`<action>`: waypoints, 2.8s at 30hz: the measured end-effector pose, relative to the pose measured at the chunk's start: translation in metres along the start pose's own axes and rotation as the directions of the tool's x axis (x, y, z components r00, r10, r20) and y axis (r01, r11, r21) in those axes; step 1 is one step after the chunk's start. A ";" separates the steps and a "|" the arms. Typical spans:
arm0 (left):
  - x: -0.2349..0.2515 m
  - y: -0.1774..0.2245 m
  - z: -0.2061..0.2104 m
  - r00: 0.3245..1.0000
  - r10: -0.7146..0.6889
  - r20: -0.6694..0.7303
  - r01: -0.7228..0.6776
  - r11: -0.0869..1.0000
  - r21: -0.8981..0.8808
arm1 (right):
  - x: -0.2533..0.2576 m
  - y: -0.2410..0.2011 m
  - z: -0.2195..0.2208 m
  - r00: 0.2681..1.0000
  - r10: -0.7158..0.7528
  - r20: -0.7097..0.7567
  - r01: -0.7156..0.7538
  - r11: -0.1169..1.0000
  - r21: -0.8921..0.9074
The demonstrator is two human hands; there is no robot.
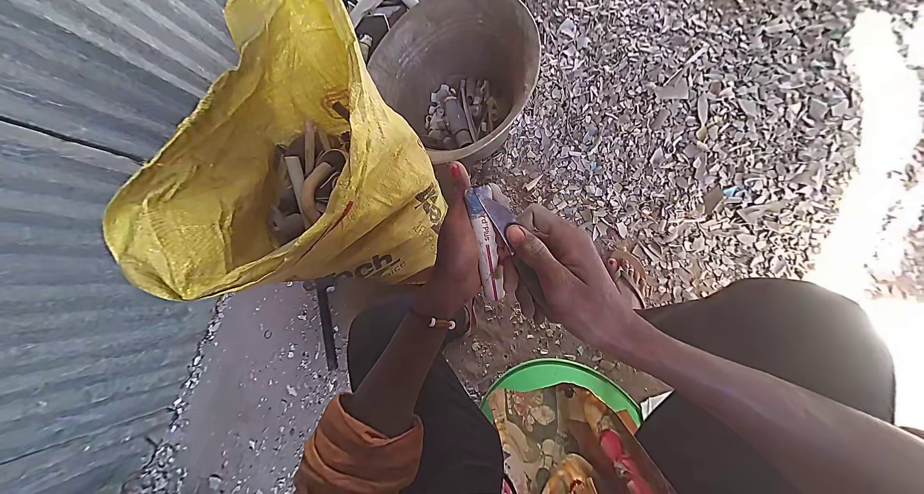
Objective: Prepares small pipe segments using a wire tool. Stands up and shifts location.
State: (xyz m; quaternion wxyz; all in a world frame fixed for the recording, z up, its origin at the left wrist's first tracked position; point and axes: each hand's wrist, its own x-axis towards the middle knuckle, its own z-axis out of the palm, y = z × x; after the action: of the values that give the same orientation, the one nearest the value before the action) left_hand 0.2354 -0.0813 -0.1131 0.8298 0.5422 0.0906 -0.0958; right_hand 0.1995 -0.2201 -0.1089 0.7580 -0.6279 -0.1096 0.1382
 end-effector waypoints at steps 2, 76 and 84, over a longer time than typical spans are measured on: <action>0.001 0.001 0.000 1.000 -0.027 -0.008 0.027 0.997 -0.067 | 0.002 -0.004 -0.002 0.999 0.049 -0.009 -0.049 0.997 0.056; -0.008 0.018 -0.022 0.714 -0.643 0.279 0.419 0.710 0.565 | 0.007 0.002 -0.055 0.737 -0.379 0.559 0.652 0.180 -0.737; -0.010 0.019 -0.019 0.728 -0.633 0.262 0.417 0.713 0.564 | 0.007 0.003 -0.056 0.759 -0.351 0.549 0.630 0.179 -0.756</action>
State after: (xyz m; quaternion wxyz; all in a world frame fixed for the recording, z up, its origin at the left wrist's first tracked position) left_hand 0.2303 -0.0555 -0.1013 0.6065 0.6389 0.0304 -0.4722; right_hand 0.2247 -0.2692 -0.1225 0.2578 -0.8418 -0.4582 -0.1223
